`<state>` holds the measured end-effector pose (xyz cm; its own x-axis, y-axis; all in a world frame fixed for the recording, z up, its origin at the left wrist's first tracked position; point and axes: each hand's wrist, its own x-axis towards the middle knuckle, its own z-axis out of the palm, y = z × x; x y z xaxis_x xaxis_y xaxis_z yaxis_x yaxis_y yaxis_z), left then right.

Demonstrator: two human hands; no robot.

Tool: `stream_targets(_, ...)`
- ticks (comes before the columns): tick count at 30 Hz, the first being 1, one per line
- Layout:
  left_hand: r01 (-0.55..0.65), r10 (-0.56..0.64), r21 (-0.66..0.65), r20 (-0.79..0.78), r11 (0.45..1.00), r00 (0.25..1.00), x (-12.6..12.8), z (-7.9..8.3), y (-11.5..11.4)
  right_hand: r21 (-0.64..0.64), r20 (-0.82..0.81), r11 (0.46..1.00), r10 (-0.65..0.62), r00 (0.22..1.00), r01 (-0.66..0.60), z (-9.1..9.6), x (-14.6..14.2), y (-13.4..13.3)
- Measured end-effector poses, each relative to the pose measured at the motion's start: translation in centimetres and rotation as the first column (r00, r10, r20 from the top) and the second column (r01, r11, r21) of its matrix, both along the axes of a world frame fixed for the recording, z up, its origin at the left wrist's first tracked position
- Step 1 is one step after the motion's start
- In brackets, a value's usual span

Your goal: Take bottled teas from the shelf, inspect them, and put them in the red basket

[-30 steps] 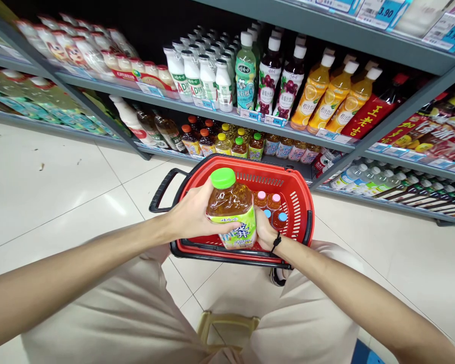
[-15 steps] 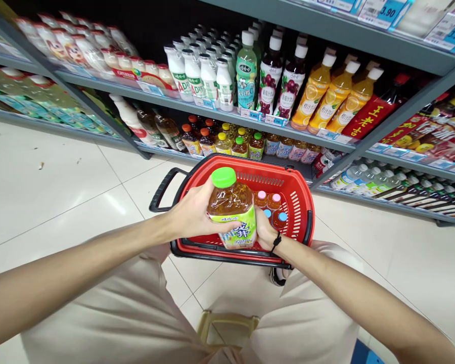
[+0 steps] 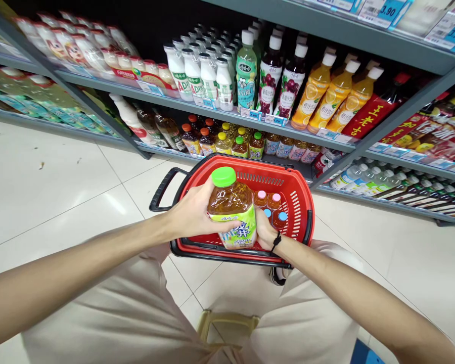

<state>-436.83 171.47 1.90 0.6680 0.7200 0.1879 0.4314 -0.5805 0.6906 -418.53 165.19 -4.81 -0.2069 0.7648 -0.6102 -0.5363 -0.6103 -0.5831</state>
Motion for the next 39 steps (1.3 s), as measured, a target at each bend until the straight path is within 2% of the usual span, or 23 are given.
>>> stream_targets(6, 0.009, -0.009, -0.006, 0.017, 1.0, 1.0, 0.1, 0.0, 0.0, -0.047, 0.021, 0.999, -0.013, 1.0, 0.014, 0.1, -0.1, -0.1)
stream_targets(15, -0.002, 0.002, -0.003, 0.02, 1.0, 1.0, 0.0, -0.1, 0.0, 0.009, 0.031, 1.0, 0.008, 0.999, -0.008, -0.3, 0.1, -0.1)
stream_targets(21, 0.0, 0.0, -0.003, 0.034, 1.0, 0.999, 0.0, -0.1, 0.1, -0.012, 0.033, 1.0, 0.009, 0.999, -0.009, -0.5, 0.1, -0.1)
stream_targets(26, 0.0, 0.001, -0.026, 0.027, 1.0, 1.0, 0.1, 0.0, -0.1, 0.003, 0.012, 1.0, 0.011, 1.0, -0.011, 0.0, 0.0, -0.1)
stream_targets(30, -0.06, 0.066, -0.106, 0.054, 0.993, 0.996, 0.3, 0.3, -0.1, -0.044, 0.024, 0.999, 0.009, 1.0, -0.008, 0.6, -0.1, -0.1)
stream_targets(33, -0.109, 0.128, -0.202, 0.087, 0.973, 0.988, 0.4, 0.1, 1.0, -0.087, 0.071, 0.996, -0.004, 0.997, 0.01, 0.9, 0.0, 0.3)
stream_targets(36, -0.184, 0.239, -0.315, 0.144, 0.931, 0.96, 0.3, -0.9, 2.9, -0.101, 0.158, 0.995, 0.02, 0.987, -0.004, 1.4, 0.3, 0.7)
stream_targets(39, -0.213, 0.335, -0.451, 0.21, 0.867, 0.918, 0.1, -2.0, 4.7, -0.044, 0.23, 0.994, 0.111, 0.967, -0.104, 2.3, 0.6, 1.0)
